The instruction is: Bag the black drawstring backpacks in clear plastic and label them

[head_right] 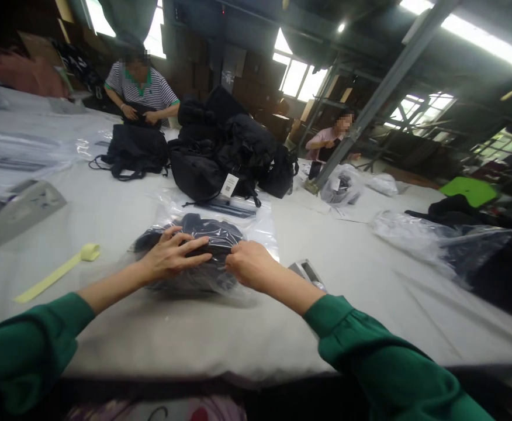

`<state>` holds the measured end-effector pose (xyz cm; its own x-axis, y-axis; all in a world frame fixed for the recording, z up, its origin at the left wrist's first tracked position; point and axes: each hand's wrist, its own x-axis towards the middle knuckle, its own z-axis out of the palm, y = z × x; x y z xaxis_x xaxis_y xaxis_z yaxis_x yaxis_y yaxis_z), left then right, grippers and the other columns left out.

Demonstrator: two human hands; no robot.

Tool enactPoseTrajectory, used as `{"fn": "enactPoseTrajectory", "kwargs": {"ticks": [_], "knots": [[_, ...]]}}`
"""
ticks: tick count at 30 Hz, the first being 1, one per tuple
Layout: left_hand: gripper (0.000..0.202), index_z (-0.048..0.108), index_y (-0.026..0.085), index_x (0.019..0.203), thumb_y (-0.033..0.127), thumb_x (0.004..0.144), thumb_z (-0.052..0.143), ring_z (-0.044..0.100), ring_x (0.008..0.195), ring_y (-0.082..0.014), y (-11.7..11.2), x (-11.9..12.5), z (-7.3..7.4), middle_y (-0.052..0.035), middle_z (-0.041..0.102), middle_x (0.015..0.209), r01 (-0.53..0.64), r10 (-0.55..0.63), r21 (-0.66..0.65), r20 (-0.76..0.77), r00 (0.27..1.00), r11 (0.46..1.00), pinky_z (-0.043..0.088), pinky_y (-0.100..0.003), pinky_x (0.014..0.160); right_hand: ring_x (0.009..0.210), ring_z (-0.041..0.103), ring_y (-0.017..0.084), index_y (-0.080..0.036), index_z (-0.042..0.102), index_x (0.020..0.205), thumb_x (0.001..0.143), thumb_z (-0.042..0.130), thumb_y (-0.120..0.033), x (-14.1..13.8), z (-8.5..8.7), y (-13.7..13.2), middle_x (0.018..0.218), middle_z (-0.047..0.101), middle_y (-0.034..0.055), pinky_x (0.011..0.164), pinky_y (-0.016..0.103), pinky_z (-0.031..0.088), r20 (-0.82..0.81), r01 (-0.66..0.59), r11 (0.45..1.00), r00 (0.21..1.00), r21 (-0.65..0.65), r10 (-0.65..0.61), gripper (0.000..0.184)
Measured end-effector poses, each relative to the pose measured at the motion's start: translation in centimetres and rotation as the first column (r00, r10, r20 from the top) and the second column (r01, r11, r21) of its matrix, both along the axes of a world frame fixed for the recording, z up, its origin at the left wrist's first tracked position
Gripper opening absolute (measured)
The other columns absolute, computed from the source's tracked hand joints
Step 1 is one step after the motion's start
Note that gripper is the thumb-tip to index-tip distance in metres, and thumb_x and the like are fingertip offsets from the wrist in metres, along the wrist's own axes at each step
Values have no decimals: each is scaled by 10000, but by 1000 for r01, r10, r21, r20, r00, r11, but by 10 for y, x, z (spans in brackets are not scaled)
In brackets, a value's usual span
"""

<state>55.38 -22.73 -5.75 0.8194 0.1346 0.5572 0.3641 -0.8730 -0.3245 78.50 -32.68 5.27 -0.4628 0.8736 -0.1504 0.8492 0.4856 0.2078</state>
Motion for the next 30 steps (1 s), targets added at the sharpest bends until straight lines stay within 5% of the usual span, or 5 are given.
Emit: {"fn": "enactPoseTrajectory", "kwargs": {"ticks": [6, 16, 20, 26, 30], "knots": [[447, 525, 413, 1331, 201, 937, 542, 531, 1009, -214, 3, -1, 3, 3, 552, 1412, 42, -42, 8, 24, 999, 999, 286, -475, 1032, 810, 681, 288, -115, 741, 812, 916, 525, -179, -22, -10, 21, 846, 726, 151, 666, 339, 443, 166, 126, 992, 978, 9, -126, 248], [342, 579, 378, 1246, 224, 947, 520, 513, 986, -208, 8, 2, 3, 18, 567, 1374, 62, -62, 6, 25, 998, 998, 290, -482, 1035, 845, 704, 291, -116, 691, 880, 983, 432, -192, -24, -22, 20, 868, 737, 160, 690, 332, 475, 188, 265, 962, 943, 70, -273, 289], [330, 579, 382, 1241, 232, 957, 500, 507, 972, -202, 8, 3, 2, 33, 574, 1355, 57, -58, 34, 45, 997, 998, 288, -482, 1039, 774, 715, 284, -120, 583, 1147, 954, 528, -223, -26, -16, 20, 817, 738, 113, 607, 308, 450, 171, 304, 947, 933, 102, -317, 225], [317, 584, 380, 1233, 243, 957, 509, 510, 964, -195, 8, 3, 1, 29, 578, 1348, 57, -58, 26, 46, 997, 998, 288, -474, 1039, 753, 709, 308, -191, 585, 1135, 827, 712, -509, 2, 3, 39, 780, 738, 97, 589, 301, 422, 158, 318, 940, 929, 124, -335, 461], [326, 577, 381, 1247, 240, 961, 510, 515, 972, -192, 9, 4, 0, 33, 579, 1354, 59, -60, 14, 59, 996, 998, 285, -469, 1040, 863, 683, 287, -199, 634, 1085, 782, 723, -588, 29, 5, 40, 895, 737, 86, 688, 335, 474, -92, 290, 950, 956, 114, -280, 501]]}}
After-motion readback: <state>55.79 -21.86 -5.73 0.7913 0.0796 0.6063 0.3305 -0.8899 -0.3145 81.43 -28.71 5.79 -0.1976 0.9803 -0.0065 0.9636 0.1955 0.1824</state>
